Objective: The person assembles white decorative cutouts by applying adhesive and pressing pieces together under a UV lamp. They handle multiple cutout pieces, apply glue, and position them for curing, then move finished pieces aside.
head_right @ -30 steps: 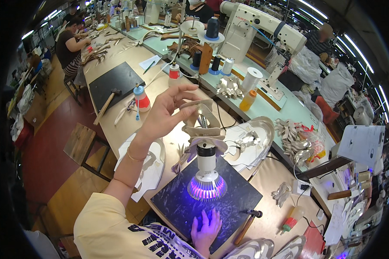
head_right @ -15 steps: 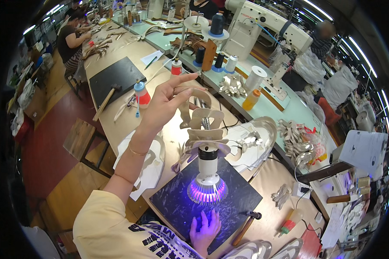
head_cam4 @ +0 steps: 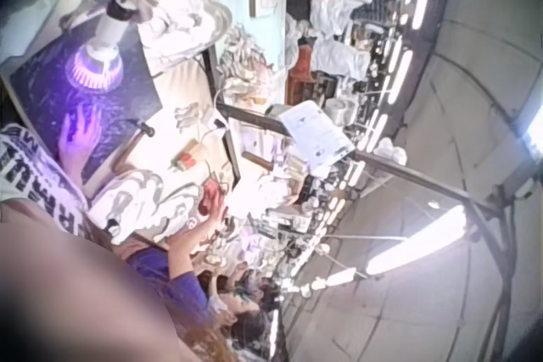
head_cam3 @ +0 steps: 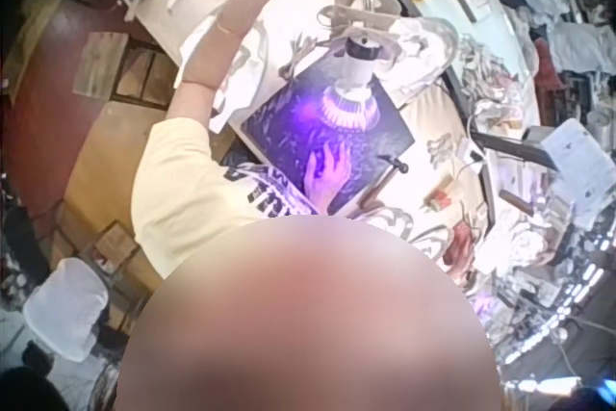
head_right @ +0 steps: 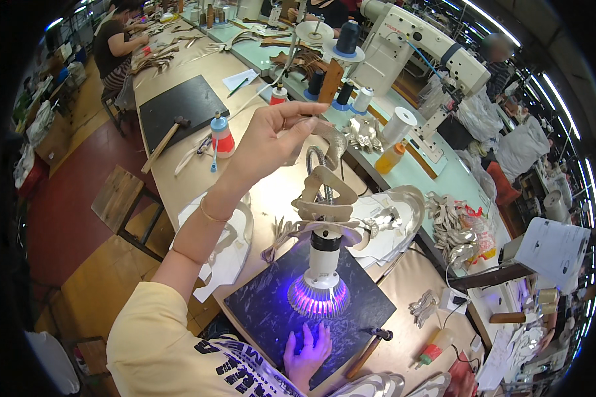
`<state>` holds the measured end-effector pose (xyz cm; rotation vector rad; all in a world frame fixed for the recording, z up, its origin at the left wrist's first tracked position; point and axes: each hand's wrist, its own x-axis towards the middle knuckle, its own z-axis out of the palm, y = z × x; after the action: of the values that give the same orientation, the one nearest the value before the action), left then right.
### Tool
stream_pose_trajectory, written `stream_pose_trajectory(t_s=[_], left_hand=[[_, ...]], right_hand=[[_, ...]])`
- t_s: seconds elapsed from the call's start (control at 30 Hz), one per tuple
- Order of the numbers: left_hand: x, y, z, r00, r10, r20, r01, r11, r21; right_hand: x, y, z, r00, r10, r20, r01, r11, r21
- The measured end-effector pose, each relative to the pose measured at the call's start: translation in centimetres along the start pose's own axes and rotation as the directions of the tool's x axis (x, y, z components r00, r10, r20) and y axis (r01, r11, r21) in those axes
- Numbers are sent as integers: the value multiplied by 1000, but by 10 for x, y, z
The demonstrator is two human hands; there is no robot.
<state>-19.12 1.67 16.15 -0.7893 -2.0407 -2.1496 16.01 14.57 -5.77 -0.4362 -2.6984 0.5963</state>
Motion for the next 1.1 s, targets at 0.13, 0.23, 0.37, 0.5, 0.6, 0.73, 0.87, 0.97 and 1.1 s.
stream_pose_trajectory(t_s=[0.13, 0.23, 0.37, 0.5, 0.6, 0.73, 0.87, 0.97, 1.1], left_hand=[[8, -4, 1, 998, -51, -22, 46, 981, -189], [11, -8, 2, 999, -45, -8, 40, 955, -295], [15, -8, 2, 998, -61, -14, 52, 933, -355], [20, -6, 2, 993, -114, -12, 93, 864, -495], [25, -5, 3, 995, -96, 8, 82, 806, -587], [31, -5, 3, 994, -104, 24, 97, 781, -617], [31, -4, 3, 993, -119, 16, 105, 797, -594], [31, -2, 3, 994, -111, 15, 97, 787, -609], [27, 1, 5, 990, -140, 19, 122, 782, -611]], right_hand=[[0, -1, 0, 1000, 10, 0, -10, 1000, -10], [1, -1, 0, 1000, -1, -6, 1, 1000, 15], [1, -1, 0, 1000, -8, -12, 8, 1000, 2], [1, -1, 0, 1000, -5, -15, 5, 1000, 1], [1, -1, -1, 1000, 2, -13, -1, 1000, 13], [1, -1, -2, 1000, 7, 8, -7, 1000, 22], [1, 0, -3, 1000, 1, 11, -2, 1000, 25], [1, -1, -2, 1000, 0, 9, 0, 1000, 29], [1, -1, -2, 1000, 5, 9, -6, 999, 35]])
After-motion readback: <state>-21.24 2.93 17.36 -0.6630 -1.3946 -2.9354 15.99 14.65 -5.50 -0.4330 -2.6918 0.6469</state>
